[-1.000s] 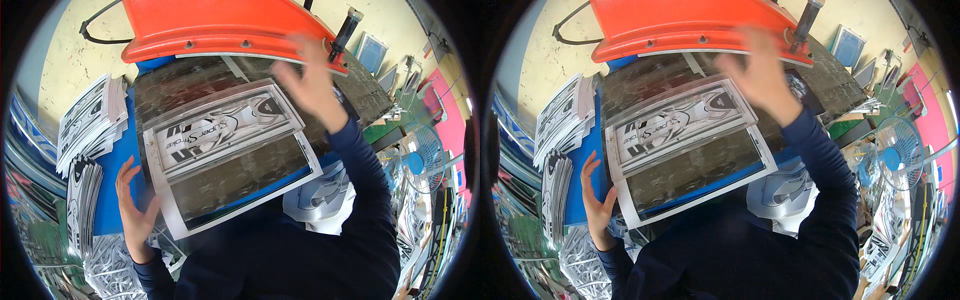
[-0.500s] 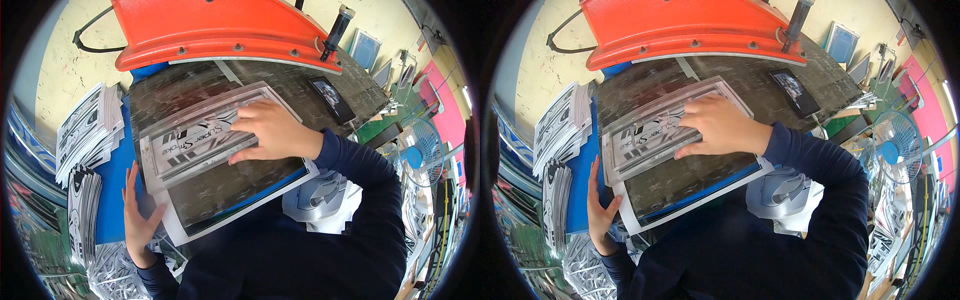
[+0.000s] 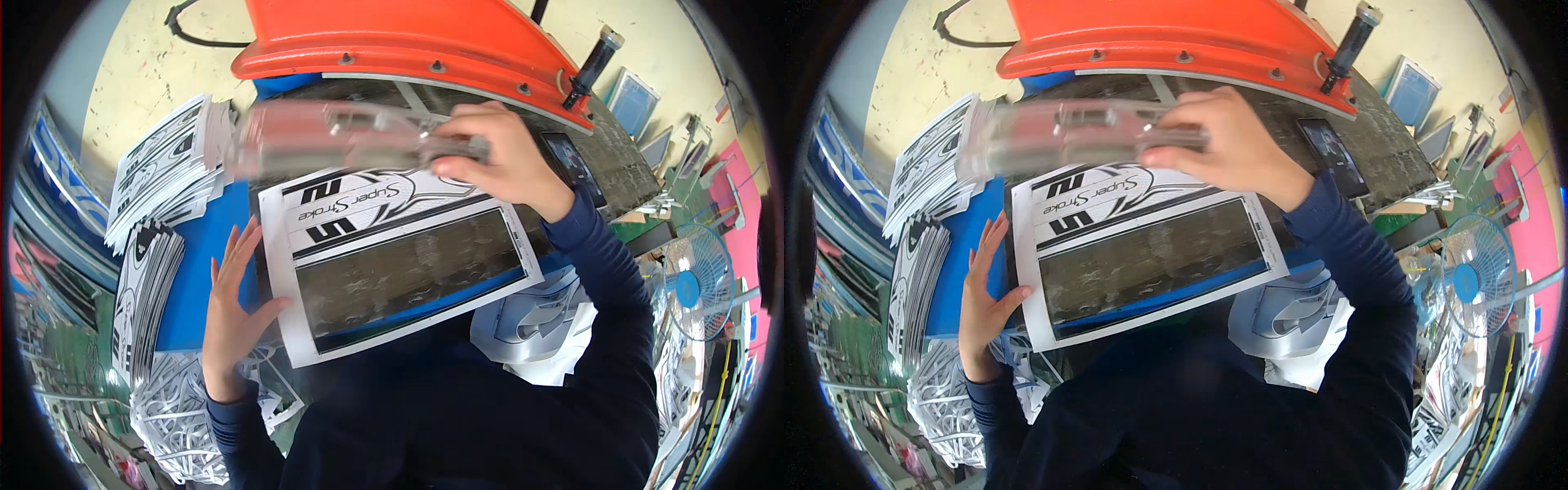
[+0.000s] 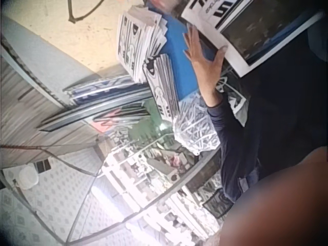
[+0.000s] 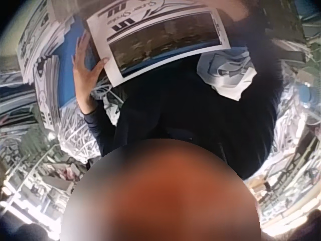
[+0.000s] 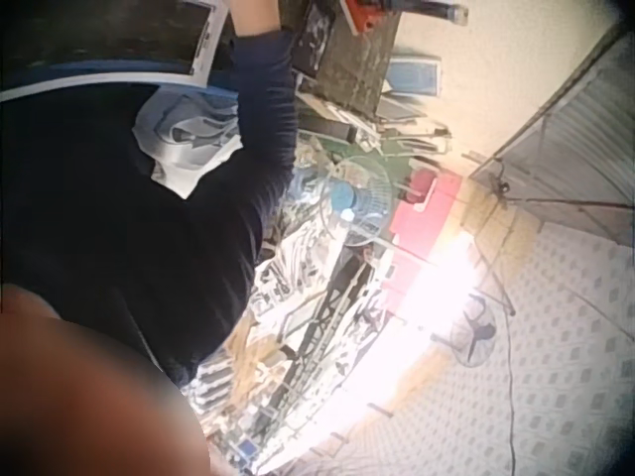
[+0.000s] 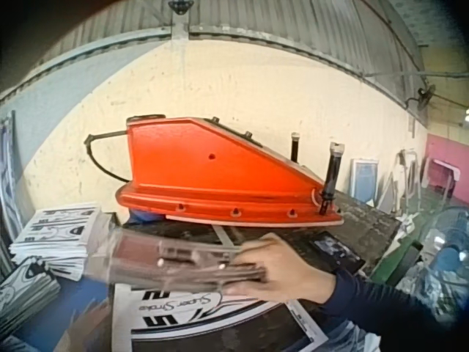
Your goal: Cutting out stickers using a manual die cutting machine.
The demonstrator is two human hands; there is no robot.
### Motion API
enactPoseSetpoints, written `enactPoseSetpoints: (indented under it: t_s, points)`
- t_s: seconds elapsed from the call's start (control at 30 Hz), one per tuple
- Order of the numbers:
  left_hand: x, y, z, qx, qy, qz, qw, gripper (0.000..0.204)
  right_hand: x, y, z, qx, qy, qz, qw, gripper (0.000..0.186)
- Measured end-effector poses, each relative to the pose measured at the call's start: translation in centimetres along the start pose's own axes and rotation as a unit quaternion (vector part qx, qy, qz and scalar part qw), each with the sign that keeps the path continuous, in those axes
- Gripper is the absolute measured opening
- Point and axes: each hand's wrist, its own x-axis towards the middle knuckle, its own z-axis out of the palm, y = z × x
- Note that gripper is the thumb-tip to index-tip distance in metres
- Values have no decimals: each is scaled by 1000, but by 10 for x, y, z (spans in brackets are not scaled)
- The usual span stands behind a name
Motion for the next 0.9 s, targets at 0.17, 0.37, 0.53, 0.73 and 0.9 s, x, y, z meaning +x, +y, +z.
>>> enactPoseSetpoints:
  t_s: [0.17, 0.37, 0.53, 0.73, 0.9]
  points:
    - [28, 32, -3, 51, 24, 162, 985, 74, -40, -5, -1, 86, 210, 41, 973, 42]
    - [101, 52, 45, -33, -8, 214, 976, 54, -81, -14, 15, 188, 337, 105, 917, 69]
    - [126, 58, 62, -76, -78, 187, 976, 69, -100, -21, 24, 246, 373, 105, 888, 73]
    - [128, 58, 62, -47, -103, 167, 979, 83, -104, -17, 26, 305, 415, 92, 852, 68]
    - [128, 58, 63, -18, -90, 232, 968, 82, -105, -14, 26, 336, 422, 98, 836, 68]
